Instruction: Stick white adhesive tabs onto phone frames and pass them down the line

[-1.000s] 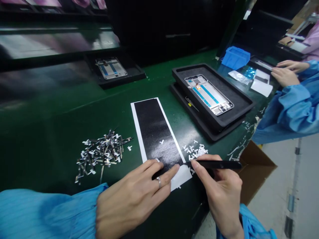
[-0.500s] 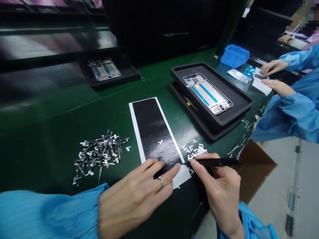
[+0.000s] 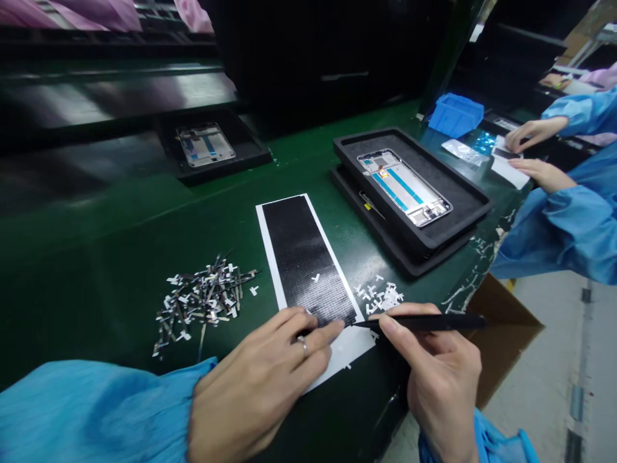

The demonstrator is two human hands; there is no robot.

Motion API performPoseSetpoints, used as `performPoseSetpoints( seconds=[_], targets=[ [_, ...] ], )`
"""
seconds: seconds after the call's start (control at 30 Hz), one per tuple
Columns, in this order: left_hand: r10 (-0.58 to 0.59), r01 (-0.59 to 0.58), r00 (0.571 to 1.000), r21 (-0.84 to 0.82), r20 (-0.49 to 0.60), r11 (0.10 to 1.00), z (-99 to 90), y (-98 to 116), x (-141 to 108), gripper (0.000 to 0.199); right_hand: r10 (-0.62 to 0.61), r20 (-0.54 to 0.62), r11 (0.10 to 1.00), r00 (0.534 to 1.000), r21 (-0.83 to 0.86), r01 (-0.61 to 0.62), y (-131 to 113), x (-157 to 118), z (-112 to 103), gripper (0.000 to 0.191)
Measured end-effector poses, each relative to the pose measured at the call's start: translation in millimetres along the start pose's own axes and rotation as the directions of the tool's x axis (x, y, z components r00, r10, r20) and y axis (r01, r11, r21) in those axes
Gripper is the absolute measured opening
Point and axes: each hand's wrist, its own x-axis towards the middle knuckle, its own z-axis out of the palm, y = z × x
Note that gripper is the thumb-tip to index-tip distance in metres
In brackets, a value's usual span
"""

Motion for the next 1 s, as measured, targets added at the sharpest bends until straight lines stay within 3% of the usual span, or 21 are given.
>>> performPoseSetpoints(
  seconds=[0.1,0.17,0.2,0.3,0.33,0.53,0.63,0.83,1.0],
  targets=[
    [-0.262,0.234,0.964,-0.319,-0.049,0.919,-3.3,2,-2,0.026,0.014,0.020,0.996,1.000,0.084,-0.015,-6,-2,3,0.007],
    [-0.354,0.302,0.933,-0.392,-0.066,0.869,0.5,5,-4,0.028,0.037,0.031,0.995,0.999,0.088,-0.040,-7,-4,2,0.008],
    [-0.349,0.287,0.930,-0.365,-0.115,0.885,4.7,7,-6,0.030,0.050,0.040,0.996,0.998,0.072,-0.053,-7,-5,1,0.009],
    [-0.192,0.164,0.910,-0.107,-0.368,0.981,20.7,12,-14,0.042,0.123,0.101,0.992,0.987,0.005,-0.124,-5,-7,-4,0.013],
    [-0.127,0.132,0.905,-0.017,-0.405,0.991,25.0,14,-16,0.043,0.153,0.111,0.988,0.982,-0.019,-0.152,-5,-8,-5,0.014],
    [0.108,-0.068,0.962,0.163,-0.250,0.984,24.7,9,-18,0.048,0.091,0.220,0.987,0.971,-0.149,-0.059,-4,-7,-5,0.012],
    [0.150,-0.113,0.971,0.199,-0.185,0.974,21.3,6,-16,0.047,0.089,0.227,0.987,0.970,-0.152,-0.055,-4,-7,-4,0.010],
    [0.205,-0.159,0.959,0.225,-0.197,0.961,22.2,7,-13,0.047,0.048,0.237,0.991,0.970,-0.136,-0.016,-7,-5,-5,0.013],
    [0.181,-0.146,0.973,0.228,-0.142,0.963,26.1,11,-17,0.035,0.129,0.235,0.991,0.963,-0.058,-0.119,0,-5,-10,0.015]
  ],
)
